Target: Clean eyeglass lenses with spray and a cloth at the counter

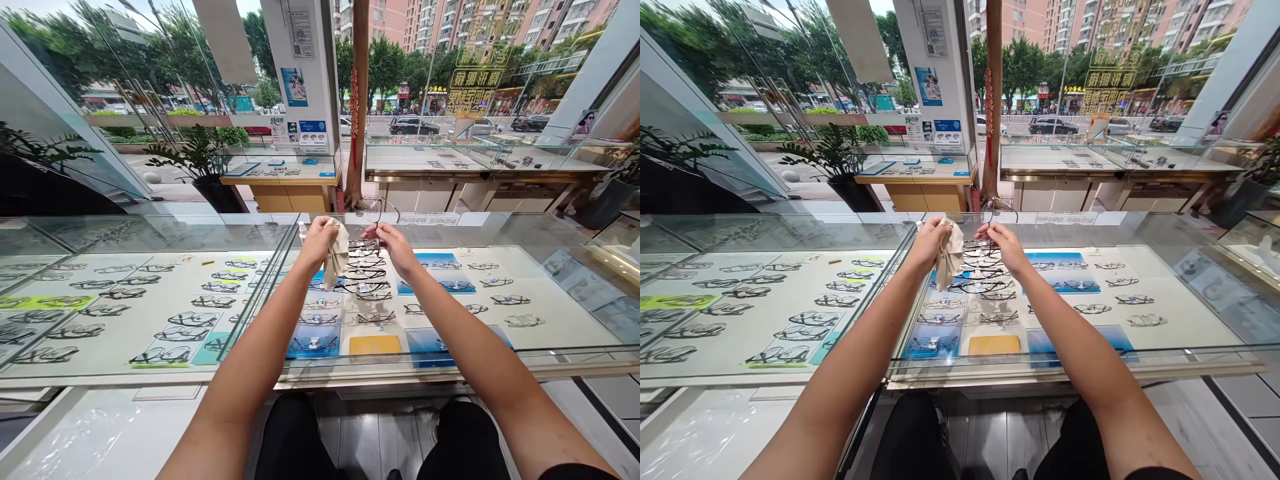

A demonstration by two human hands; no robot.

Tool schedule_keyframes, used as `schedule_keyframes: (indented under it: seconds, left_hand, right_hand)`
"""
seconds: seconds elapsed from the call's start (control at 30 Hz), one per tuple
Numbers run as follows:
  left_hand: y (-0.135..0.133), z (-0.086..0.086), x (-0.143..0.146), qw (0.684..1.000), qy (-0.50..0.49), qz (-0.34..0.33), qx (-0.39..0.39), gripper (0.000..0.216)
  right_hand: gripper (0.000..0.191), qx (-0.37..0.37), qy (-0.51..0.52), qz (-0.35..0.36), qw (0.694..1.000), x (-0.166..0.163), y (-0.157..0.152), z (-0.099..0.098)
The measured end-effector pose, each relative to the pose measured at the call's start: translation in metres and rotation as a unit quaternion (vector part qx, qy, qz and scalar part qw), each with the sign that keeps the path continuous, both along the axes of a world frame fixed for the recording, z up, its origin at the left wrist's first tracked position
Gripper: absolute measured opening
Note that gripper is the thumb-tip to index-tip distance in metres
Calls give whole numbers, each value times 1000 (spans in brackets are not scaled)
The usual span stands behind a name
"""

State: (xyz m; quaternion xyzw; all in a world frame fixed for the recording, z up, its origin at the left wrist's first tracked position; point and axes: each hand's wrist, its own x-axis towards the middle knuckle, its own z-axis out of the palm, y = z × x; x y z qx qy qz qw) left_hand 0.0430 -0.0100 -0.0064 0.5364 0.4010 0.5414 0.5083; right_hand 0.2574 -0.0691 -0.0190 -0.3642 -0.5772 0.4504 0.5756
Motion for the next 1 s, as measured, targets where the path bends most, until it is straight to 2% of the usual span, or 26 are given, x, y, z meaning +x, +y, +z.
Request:
schedule_keyframes:
  seconds: [0.17,0.43,0.8,1.0]
  left_hand:
    - [-6,0,4,997,-42,-53,35,41]
    - [-13,-5,11,987,-90,-133,-7,63]
    - [-18,-8,13,980,-38,-189,-41,61]
    - [-26,-4,14,967,-35,-248,-45,64]
  right_hand:
    - [34,16,9,10,1000,-1,-2,2]
    - [33,21,35,13,999,-4,-6,8]
    - [39,17,62,17,998,-5,-7,10]
    - [41,10,47,34,998,-6,-9,9]
